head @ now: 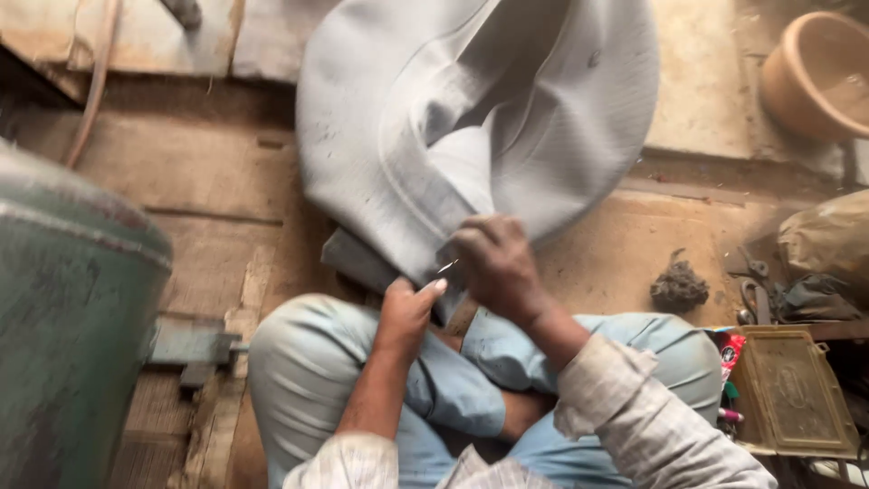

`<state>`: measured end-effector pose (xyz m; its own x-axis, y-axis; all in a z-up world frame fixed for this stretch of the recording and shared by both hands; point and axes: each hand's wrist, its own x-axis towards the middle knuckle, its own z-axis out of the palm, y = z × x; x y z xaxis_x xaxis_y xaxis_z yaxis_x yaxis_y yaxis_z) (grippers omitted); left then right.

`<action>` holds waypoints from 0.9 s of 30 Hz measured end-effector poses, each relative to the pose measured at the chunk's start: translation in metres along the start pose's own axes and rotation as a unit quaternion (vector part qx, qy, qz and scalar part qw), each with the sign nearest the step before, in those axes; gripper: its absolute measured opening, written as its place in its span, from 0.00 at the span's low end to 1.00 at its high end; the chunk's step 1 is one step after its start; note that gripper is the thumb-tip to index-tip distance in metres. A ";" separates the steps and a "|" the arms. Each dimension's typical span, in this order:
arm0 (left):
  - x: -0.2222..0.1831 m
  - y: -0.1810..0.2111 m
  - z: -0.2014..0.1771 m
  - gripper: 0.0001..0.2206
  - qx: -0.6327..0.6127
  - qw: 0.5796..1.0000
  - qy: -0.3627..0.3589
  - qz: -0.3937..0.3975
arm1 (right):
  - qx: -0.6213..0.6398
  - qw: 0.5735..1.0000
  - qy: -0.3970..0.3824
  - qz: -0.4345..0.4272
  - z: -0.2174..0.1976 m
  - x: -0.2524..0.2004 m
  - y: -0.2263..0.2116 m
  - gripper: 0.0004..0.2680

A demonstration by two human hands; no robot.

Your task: Sewing a patch onto a large rubber inner tube using a needle and thread.

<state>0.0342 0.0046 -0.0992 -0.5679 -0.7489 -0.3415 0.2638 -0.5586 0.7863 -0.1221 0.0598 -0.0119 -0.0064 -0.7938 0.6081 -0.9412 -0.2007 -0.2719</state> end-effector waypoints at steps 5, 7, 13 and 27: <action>0.006 -0.009 -0.001 0.11 0.016 0.999 -0.029 -0.007 | -0.009 0.996 -0.077 -0.031 -0.013 -0.005 -0.008 0.06; 0.004 -0.005 0.000 0.10 0.016 0.999 -0.029 -0.004 | 0.003 0.994 -0.094 -0.049 -0.009 -0.006 -0.008 0.05; 0.002 0.000 -0.002 0.09 0.074 0.997 -0.017 -0.026 | -0.078 0.976 -0.166 -0.116 -0.005 0.002 -0.007 0.07; 0.008 -0.007 -0.007 0.13 0.165 0.984 0.016 -0.067 | -0.064 0.963 -0.173 -0.196 0.012 0.000 -0.015 0.09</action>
<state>0.0329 -0.0002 -0.1112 -0.5535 -0.6909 -0.4651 -0.0811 -0.5111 0.8557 -0.1041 0.0558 -0.0170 0.4502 -0.8197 0.3541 -0.8825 -0.4688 0.0366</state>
